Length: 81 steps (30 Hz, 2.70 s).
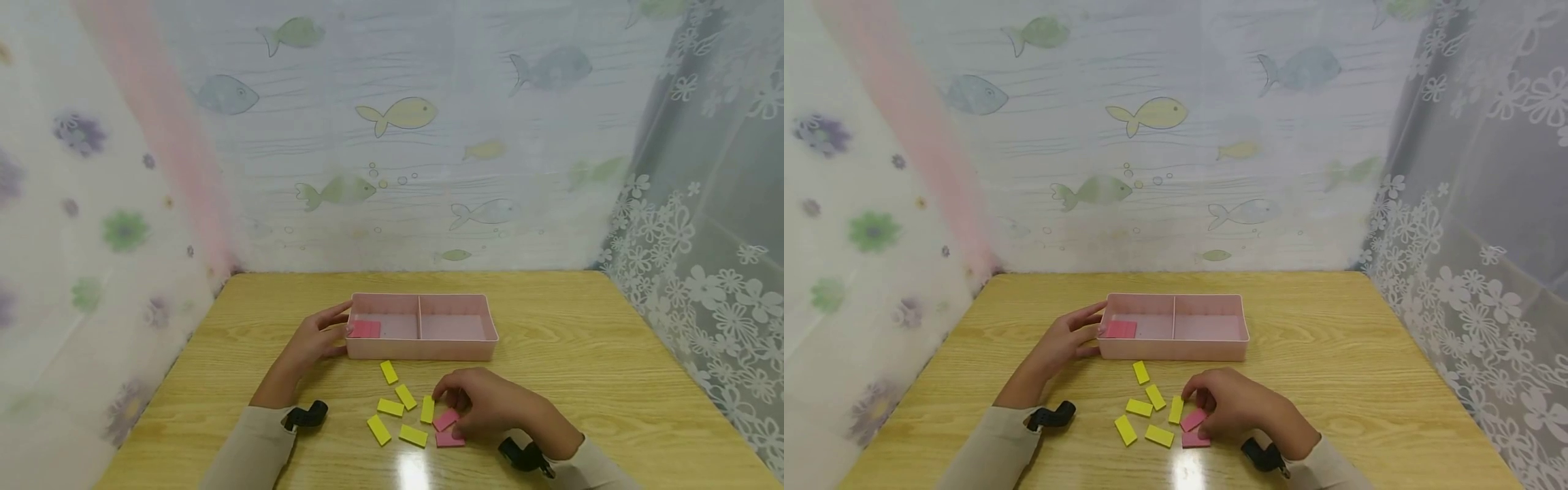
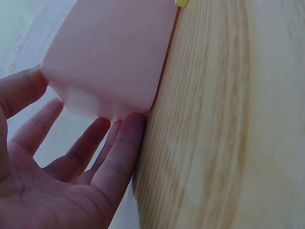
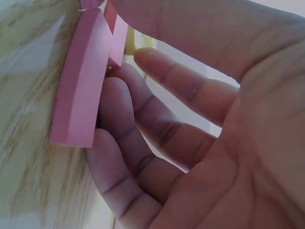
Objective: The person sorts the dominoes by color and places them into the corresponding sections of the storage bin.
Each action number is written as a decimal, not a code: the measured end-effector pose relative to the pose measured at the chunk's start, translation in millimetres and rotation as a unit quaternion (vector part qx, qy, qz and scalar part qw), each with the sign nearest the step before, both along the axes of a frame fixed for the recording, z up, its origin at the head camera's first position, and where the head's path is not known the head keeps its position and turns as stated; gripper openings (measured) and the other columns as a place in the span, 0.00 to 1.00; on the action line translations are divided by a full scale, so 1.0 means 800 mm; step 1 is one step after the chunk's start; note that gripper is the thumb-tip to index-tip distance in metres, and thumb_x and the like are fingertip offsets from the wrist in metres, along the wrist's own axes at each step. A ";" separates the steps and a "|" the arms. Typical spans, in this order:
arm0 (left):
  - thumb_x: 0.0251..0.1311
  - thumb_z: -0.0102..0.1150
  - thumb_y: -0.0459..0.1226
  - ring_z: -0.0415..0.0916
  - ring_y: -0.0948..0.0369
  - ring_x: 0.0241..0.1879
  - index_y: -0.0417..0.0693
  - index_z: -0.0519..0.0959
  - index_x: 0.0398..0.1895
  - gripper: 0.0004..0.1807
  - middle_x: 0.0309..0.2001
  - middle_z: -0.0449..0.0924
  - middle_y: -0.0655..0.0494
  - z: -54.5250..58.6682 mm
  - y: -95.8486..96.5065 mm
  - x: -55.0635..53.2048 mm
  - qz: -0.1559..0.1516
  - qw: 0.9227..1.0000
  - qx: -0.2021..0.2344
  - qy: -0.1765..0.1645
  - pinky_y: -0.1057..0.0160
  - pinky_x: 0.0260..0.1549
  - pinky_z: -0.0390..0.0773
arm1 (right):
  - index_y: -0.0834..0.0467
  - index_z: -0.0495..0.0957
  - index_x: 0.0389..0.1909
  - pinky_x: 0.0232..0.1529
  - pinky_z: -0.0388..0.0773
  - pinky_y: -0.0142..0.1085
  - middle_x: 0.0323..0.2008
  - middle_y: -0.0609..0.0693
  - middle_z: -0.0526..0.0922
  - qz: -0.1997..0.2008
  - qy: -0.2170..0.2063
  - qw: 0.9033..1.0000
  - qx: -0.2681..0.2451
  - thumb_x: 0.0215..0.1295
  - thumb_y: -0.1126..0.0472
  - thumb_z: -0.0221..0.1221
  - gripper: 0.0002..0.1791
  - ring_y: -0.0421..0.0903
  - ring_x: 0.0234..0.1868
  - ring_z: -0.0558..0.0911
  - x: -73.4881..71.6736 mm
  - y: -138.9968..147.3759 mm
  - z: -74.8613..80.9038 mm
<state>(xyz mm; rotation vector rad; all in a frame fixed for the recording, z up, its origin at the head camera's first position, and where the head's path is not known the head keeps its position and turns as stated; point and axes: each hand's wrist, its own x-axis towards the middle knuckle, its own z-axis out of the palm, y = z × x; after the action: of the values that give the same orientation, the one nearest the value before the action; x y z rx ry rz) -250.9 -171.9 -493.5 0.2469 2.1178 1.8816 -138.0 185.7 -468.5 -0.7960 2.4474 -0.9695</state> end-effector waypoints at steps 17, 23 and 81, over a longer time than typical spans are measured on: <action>0.72 0.63 0.42 0.72 0.44 0.70 0.64 0.67 0.78 0.33 0.74 0.66 0.43 -0.002 -0.003 0.000 -0.005 1.000 -0.001 0.006 0.48 0.54 0.85 | 0.54 0.86 0.41 0.36 0.80 0.29 0.32 0.43 0.85 -0.009 0.033 0.999 -0.005 0.53 0.62 0.78 0.15 0.37 0.34 0.81 -0.008 0.006 0.001; 0.73 0.61 0.40 0.70 0.41 0.71 0.61 0.65 0.79 0.33 0.76 0.64 0.40 -0.001 -0.002 0.001 -0.016 1.000 0.005 0.005 0.48 0.55 0.85 | 0.54 0.87 0.41 0.34 0.79 0.29 0.30 0.42 0.84 -0.014 0.028 1.000 -0.001 0.55 0.61 0.77 0.13 0.35 0.32 0.79 -0.009 0.008 -0.002; 0.72 0.63 0.41 0.70 0.43 0.71 0.62 0.66 0.79 0.33 0.76 0.64 0.42 -0.003 -0.002 -0.002 -0.013 1.000 0.006 0.004 0.49 0.55 0.84 | 0.51 0.89 0.40 0.34 0.79 0.29 0.34 0.37 0.86 -0.027 0.107 0.994 0.025 0.63 0.64 0.71 0.07 0.34 0.34 0.78 -0.014 0.005 -0.006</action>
<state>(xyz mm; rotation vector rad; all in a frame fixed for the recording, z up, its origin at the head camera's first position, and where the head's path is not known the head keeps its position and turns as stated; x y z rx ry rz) -252.4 -173.3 -495.9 0.2828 2.0984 1.8828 -148.9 189.6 -472.9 -0.8601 2.6777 -0.8769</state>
